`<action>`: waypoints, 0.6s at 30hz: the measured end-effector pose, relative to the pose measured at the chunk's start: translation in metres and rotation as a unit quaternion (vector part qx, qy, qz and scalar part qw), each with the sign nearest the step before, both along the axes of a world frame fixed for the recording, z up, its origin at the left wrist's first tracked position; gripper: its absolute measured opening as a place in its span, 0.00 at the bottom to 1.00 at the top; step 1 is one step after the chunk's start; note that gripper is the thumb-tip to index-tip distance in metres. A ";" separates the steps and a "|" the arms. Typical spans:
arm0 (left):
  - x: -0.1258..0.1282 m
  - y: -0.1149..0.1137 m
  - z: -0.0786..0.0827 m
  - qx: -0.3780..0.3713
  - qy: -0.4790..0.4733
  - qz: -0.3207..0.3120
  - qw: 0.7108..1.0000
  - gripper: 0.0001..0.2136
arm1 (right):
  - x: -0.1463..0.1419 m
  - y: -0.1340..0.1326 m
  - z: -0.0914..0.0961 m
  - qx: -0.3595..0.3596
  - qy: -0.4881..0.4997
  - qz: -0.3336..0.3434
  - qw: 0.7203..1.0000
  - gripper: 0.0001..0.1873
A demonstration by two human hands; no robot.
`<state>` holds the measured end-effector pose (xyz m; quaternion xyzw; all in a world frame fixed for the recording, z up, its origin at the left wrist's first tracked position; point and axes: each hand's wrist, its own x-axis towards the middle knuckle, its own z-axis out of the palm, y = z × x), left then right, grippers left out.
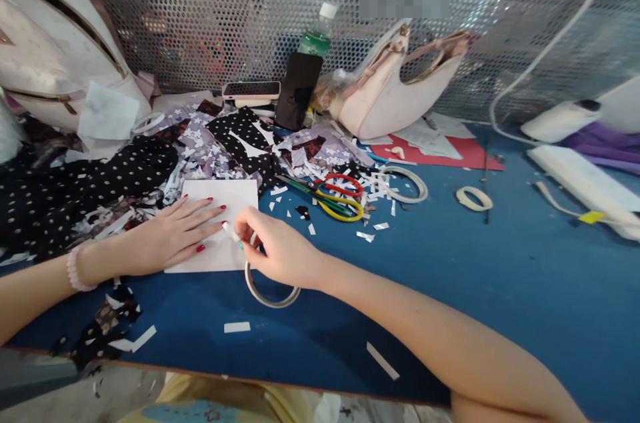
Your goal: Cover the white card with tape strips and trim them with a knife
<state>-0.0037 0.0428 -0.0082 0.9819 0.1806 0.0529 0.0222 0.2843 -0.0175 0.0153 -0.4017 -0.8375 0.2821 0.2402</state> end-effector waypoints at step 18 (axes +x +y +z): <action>0.021 -0.027 0.019 -0.121 -0.168 -0.028 0.978 0.07 | -0.007 -0.013 -0.018 0.038 -0.017 0.088 0.995 0.14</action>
